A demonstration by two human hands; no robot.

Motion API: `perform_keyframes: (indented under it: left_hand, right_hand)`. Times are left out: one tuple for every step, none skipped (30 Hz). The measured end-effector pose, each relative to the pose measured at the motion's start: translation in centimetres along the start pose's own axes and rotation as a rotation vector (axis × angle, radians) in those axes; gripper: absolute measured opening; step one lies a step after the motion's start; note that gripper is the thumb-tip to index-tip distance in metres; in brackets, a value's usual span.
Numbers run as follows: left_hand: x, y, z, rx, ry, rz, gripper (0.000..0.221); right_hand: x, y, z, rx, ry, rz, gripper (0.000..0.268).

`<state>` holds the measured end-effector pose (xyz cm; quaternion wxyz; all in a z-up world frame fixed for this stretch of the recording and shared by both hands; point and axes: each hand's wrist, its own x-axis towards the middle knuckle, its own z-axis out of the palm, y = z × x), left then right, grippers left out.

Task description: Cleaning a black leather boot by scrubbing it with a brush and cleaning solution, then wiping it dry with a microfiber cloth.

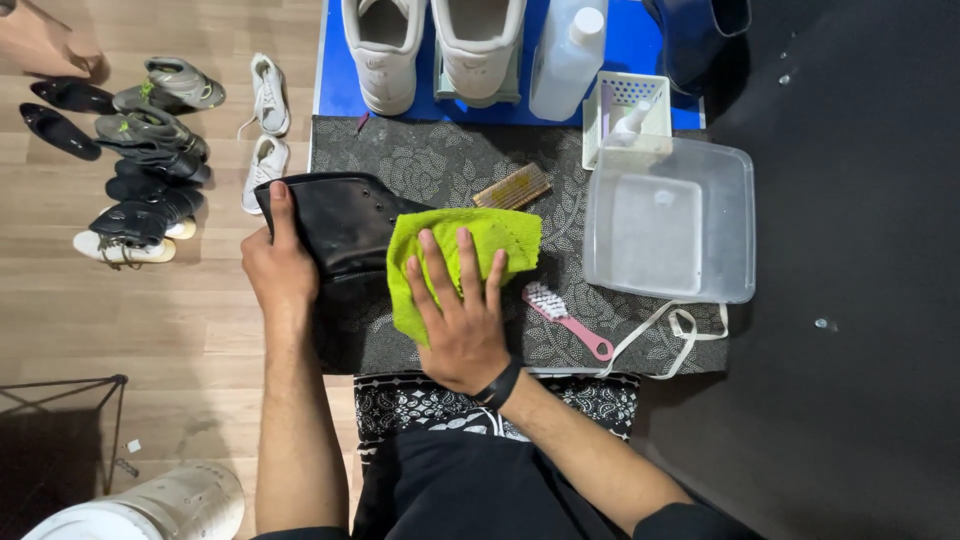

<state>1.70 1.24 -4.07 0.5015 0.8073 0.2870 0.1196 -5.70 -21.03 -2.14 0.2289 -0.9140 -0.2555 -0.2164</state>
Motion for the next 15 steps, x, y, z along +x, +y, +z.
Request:
perform_keyframes:
  left_hand:
    - [0.2, -0.1, 0.0, 0.004, -0.013, -0.040, 0.088]
    - [0.3, -0.4, -0.1, 0.006, -0.023, -0.084, 0.087]
    - [0.3, 0.1, -0.2, 0.007, -0.017, -0.086, 0.087]
    - [-0.1, 0.4, -0.4, -0.002, -0.011, -0.079, 0.085]
    - [-0.4, 0.6, -0.5, -0.010, -0.004, -0.072, 0.084]
    - [0.0, -0.4, -0.2, -0.009, -0.012, -0.072, 0.084]
    - [0.4, -1.5, 0.1, -0.010, -0.013, -0.066, 0.084]
    - [0.9, -2.4, 0.2, -0.013, -0.007, -0.059, 0.085]
    - [0.9, -2.0, 0.3, -0.014, -0.006, -0.057, 0.085]
    - [0.6, -1.7, 0.2, -0.022, -0.002, -0.055, 0.085]
    - [0.4, -1.5, 0.0, -0.030, 0.003, -0.054, 0.084]
    - [-0.1, -0.8, -0.3, -0.031, 0.009, -0.056, 0.084]
    - [-0.5, -0.1, -0.5, -0.021, 0.002, -0.054, 0.086]
    - [-0.7, 0.8, -0.7, -0.014, -0.005, -0.046, 0.088]
    - [-0.9, 0.8, -0.7, -0.018, 0.001, -0.043, 0.088]
  right_hand:
    - [-0.2, 0.6, 0.0, 0.020, -0.015, -0.016, 0.100]
    - [-0.5, 1.1, -0.1, 0.042, -0.034, -0.035, 0.099]
    - [-0.8, 2.0, 0.3, 0.047, -0.035, -0.040, 0.099]
    - [-1.4, 2.7, 0.5, 0.024, -0.038, -0.073, 0.099]
    - [-1.9, 3.4, 0.8, 0.001, -0.041, -0.106, 0.099]
    - [-2.3, 4.0, 0.7, -0.003, -0.043, -0.100, 0.099]
    - [-2.7, 4.6, 0.6, 0.000, -0.029, -0.115, 0.099]
    - [-2.8, 5.2, 0.5, 0.006, -0.013, -0.139, 0.098]
    - [-2.8, 5.6, 0.6, 0.005, -0.012, -0.139, 0.098]
    - [-2.9, 5.9, 0.7, 0.040, 0.036, -0.102, 0.094]
    - [-3.0, 6.1, 0.7, 0.075, 0.083, -0.065, 0.091]
    - [-3.1, 6.4, 0.9, 0.079, 0.081, -0.070, 0.091]
    - [-3.2, 6.7, 1.1, 0.116, 0.151, -0.018, 0.082]
    - [-2.9, 7.2, 1.3, 0.151, 0.226, 0.032, 0.074]
    - [-2.3, 6.9, 0.6, 0.152, 0.230, 0.025, 0.074]
